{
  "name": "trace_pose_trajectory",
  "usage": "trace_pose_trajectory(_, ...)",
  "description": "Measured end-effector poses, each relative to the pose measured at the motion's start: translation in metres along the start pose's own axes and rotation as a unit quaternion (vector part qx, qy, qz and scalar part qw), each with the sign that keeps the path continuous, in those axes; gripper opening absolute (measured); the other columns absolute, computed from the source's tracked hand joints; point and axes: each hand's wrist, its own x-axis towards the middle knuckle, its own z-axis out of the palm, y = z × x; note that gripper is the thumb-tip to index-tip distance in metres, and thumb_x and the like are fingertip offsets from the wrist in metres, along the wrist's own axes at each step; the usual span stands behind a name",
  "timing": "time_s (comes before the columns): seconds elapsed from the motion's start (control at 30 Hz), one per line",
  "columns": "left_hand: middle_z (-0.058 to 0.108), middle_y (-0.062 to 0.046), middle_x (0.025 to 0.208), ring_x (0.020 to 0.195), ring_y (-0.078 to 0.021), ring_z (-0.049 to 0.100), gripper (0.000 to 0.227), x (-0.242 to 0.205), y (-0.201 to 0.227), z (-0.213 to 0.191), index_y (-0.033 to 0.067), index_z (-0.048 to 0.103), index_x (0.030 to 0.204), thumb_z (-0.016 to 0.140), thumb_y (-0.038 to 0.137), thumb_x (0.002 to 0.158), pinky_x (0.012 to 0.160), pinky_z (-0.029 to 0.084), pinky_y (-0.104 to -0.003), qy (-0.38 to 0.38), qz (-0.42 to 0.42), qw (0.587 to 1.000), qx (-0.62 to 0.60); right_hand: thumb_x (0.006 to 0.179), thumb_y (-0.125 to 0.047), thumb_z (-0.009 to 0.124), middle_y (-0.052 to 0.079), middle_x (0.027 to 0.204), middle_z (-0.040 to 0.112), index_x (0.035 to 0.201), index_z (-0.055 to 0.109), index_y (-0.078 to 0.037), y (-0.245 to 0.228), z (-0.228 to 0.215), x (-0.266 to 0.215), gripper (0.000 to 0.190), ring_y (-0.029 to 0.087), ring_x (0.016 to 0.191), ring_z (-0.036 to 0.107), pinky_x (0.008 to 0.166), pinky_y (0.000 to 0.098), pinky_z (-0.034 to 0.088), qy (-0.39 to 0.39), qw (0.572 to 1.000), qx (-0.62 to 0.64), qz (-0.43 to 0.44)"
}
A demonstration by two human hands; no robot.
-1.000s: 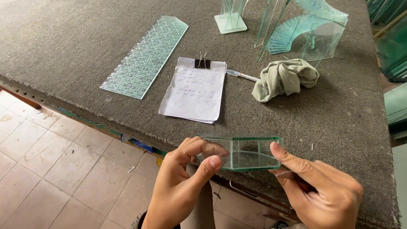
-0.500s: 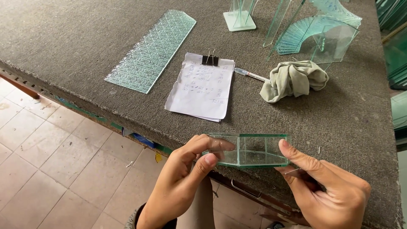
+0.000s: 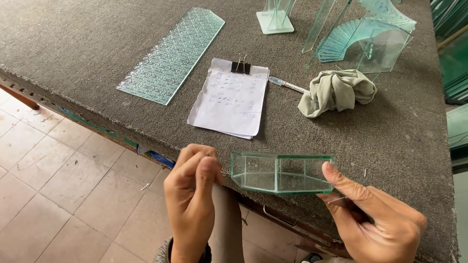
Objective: Scraping excess silicone residue from the edges of a small glass box using a small blade
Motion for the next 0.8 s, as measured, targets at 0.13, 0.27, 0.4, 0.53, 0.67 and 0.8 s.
trace_pose_trajectory(0.13, 0.066, -0.012, 0.118, 0.119, -0.0261, 0.066, 0.022, 0.001, 0.012, 0.012, 0.0039, 0.063, 0.119, 0.066, 0.021, 0.105, 0.108, 0.055, -0.036, 0.024, 0.084, 0.996, 0.013, 0.093, -0.005, 0.093, 0.004, 0.063, 0.051, 0.127, 0.083, -0.01, -0.008, -0.002, 0.002, 0.036, 0.017, 0.063, 0.027, 0.058, 0.032, 0.037, -0.007, 1.0, -0.009, -0.021)
trace_pose_trajectory(0.27, 0.07, -0.014, 0.132, 0.132, -0.0286, 0.068, 0.047, 0.001, 0.033, 0.02, 0.0049, 0.067, 0.127, 0.063, 0.045, 0.103, 0.119, 0.051, -0.041, -0.058, 0.068, 0.996, 0.018, 0.092, -0.008, 0.095, 0.006, 0.066, 0.058, 0.124, 0.084, -0.008, -0.012, -0.001, 0.004, 0.033, 0.016, 0.058, 0.031, 0.056, 0.0312, 0.037, 0.001, 1.0, -0.008, -0.015)
trace_pose_trajectory(0.4, 0.072, -0.01, 0.128, 0.127, -0.0243, 0.07, 0.041, -0.002, 0.033, 0.026, 0.01, 0.068, 0.123, 0.066, 0.043, 0.1, 0.113, 0.051, -0.039, -0.098, -0.007, 0.995, 0.001, 0.093, -0.008, 0.093, 0.004, 0.069, 0.065, 0.123, 0.084, -0.009, -0.012, -0.001, 0.004, 0.032, 0.016, 0.056, 0.035, 0.057, 0.0296, 0.04, -0.003, 1.0, -0.004, -0.023)
trace_pose_trajectory(0.53, 0.073, -0.01, 0.119, 0.116, -0.0223, 0.071, 0.036, -0.005, 0.028, 0.029, 0.0077, 0.066, 0.116, 0.071, 0.037, 0.096, 0.101, 0.055, -0.036, -0.08, -0.059, 0.992, -0.075, 0.092, -0.006, 0.091, 0.004, 0.077, 0.075, 0.118, 0.083, -0.006, -0.013, 0.005, 0.005, 0.028, 0.015, 0.054, 0.047, 0.058, 0.0276, 0.045, 0.018, 0.998, 0.023, -0.057)
trace_pose_trajectory(0.67, 0.069, -0.01, 0.11, 0.108, -0.0214, 0.068, 0.03, -0.005, 0.025, 0.029, 0.0087, 0.062, 0.107, 0.069, 0.036, 0.098, 0.1, 0.052, -0.035, -0.06, -0.061, 0.993, -0.083, 0.091, -0.002, 0.088, 0.002, 0.076, 0.076, 0.12, 0.082, -0.007, -0.011, 0.004, 0.003, 0.029, 0.014, 0.055, 0.054, 0.06, 0.0267, 0.048, -0.004, 0.997, 0.041, -0.065)
trace_pose_trajectory(0.8, 0.07, -0.01, 0.104, 0.099, -0.0197, 0.066, 0.021, -0.004, 0.018, 0.027, 0.0096, 0.062, 0.099, 0.067, 0.029, 0.101, 0.095, 0.05, -0.034, -0.055, -0.05, 0.995, -0.069, 0.094, -0.006, 0.086, -0.004, 0.074, 0.074, 0.127, 0.08, -0.012, -0.007, 0.003, 0.0, 0.034, 0.016, 0.056, 0.051, 0.062, 0.0273, 0.05, -0.033, 0.996, 0.035, -0.076)
